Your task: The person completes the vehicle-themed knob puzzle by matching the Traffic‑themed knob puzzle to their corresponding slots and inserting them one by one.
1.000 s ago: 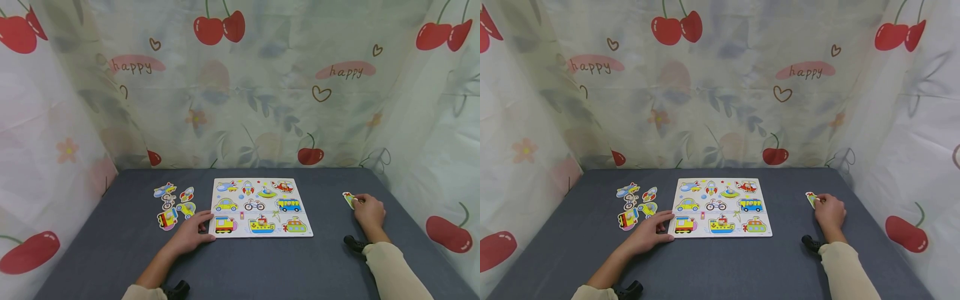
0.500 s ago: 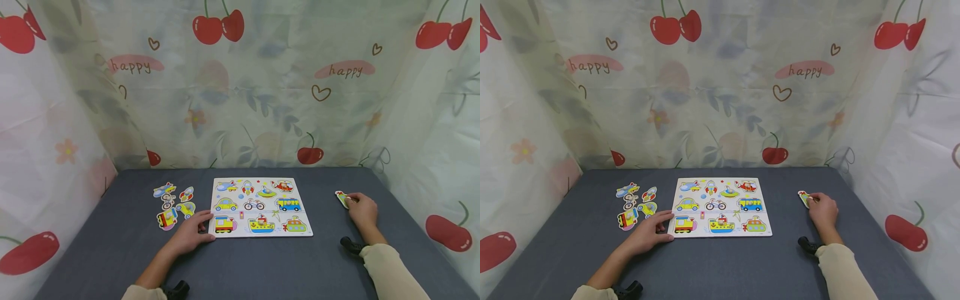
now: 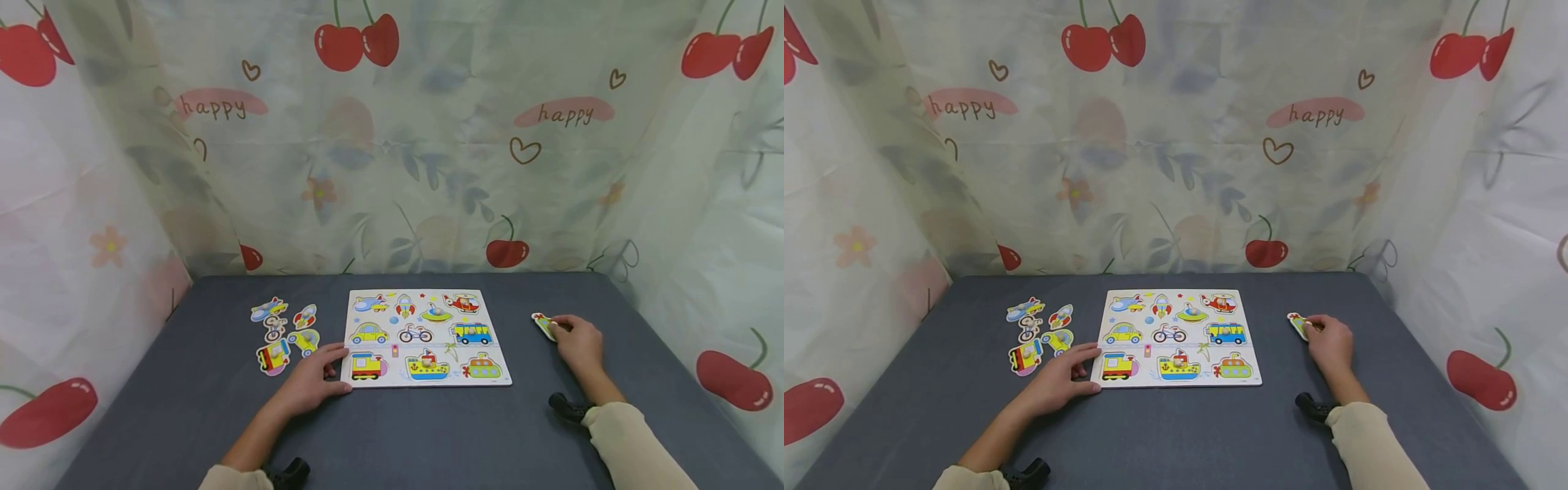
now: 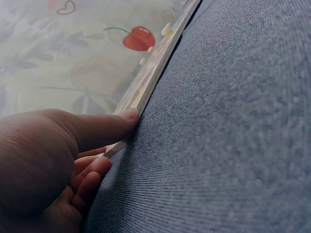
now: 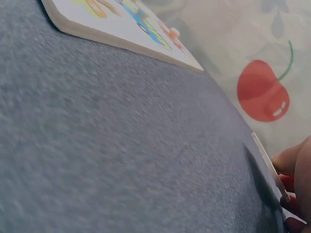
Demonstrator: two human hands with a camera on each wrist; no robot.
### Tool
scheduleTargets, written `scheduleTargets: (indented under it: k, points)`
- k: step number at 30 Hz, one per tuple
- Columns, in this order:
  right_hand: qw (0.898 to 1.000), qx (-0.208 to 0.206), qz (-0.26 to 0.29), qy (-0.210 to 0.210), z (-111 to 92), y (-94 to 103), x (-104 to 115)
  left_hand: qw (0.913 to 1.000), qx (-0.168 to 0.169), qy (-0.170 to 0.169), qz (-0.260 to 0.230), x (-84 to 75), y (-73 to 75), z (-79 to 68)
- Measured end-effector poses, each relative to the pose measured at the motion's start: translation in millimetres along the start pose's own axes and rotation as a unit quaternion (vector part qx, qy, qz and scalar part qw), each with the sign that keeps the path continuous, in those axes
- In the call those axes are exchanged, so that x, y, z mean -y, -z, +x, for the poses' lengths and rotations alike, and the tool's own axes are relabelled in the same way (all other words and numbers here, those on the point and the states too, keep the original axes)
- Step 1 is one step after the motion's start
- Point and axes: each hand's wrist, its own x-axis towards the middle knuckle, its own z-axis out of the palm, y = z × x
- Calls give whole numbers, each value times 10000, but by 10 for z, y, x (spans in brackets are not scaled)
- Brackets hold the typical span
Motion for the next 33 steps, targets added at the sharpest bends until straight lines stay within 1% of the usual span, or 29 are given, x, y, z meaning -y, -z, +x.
scheduleTargets:
  k: [4,10,19,27,33]
  points:
    - [10000,11,-37,89,-25,-29,51,10000,3,-38,17,-2,1,-4]
    - [9998,60,-32,203,-66,-73,111,10000,-25,87,-15,-14,-3,4]
    - [9996,252,37,74,-106,-124,160,9999,-18,101,-27,-9,1,8]
    - [9990,362,105,249,-203,-111,183,10000,-38,82,2,-8,-6,9]
    - [9984,496,163,231,-283,-108,216,10000,-38,-7,-40,-1,-1,-1]
